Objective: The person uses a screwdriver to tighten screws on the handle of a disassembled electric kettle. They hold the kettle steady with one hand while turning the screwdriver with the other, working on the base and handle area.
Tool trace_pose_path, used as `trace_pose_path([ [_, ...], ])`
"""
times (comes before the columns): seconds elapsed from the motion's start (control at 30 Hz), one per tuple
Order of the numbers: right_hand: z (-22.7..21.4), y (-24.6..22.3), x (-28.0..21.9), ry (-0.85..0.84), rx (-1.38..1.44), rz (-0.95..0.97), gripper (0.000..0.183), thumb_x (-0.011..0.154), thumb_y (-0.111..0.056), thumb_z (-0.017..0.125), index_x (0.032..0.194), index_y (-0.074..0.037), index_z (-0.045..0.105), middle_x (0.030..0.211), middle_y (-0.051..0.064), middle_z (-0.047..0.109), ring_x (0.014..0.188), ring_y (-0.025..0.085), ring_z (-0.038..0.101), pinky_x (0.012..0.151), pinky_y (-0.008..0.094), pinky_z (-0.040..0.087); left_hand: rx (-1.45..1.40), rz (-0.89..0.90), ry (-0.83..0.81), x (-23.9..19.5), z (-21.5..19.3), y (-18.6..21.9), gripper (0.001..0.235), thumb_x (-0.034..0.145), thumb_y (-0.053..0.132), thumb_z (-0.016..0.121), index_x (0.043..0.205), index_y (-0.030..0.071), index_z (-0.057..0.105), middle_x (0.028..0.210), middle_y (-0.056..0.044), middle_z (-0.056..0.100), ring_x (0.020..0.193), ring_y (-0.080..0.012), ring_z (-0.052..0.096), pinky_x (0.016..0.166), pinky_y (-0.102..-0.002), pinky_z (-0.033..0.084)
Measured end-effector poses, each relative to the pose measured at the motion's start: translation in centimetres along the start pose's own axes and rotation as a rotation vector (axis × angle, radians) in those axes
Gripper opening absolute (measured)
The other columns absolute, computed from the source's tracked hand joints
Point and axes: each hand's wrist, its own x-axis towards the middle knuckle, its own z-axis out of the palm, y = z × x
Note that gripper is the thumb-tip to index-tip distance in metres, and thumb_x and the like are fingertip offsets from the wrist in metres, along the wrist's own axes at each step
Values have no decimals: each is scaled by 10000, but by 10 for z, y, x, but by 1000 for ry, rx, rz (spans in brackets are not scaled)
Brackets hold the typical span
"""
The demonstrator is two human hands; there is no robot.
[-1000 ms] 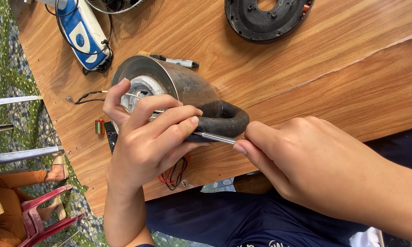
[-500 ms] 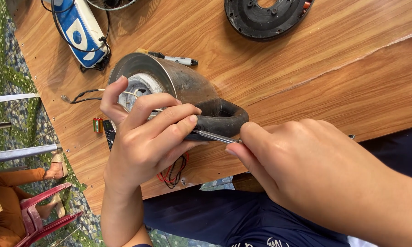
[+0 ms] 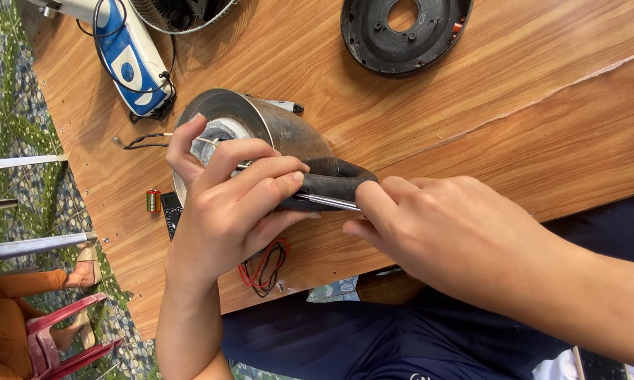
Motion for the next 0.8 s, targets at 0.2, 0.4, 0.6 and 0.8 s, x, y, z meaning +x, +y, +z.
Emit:
trace_pose_path([
  [0.2,-50,-16,17,-465,264,360,408,1106,-524,422,877,-214,557,654,72,659,589,359,671,568,468,506,18,27,18,0,-1,1,293,1075,340,583,1008,73,686,1081,-25,786,1010,-267,669,1095,-606,182],
  [0.4,-77,-11,42,-636,283,378,647,1122,-542,357,743,-120,668,701,124,701,649,358,697,684,452,522,16,43,10,-5,1,1,304,1083,326,535,1023,75,696,1087,-36,777,1004,-277,667,1076,-623,204],
  [0.6,-85,-13,45,-694,426,520,618,1126,-521,368,746,-105,622,632,68,631,566,249,556,644,385,450,24,36,1,-1,-1,0,274,1085,320,576,1019,75,680,1092,-21,782,1016,-270,664,1084,-619,190],
  [0.8,-62,-3,34,-535,524,457,493,1109,-474,491,746,-165,619,545,8,545,510,174,456,577,338,407,22,41,24,0,1,1,267,1086,326,591,1017,79,668,1078,-16,781,1019,-266,660,1084,-619,203],
])
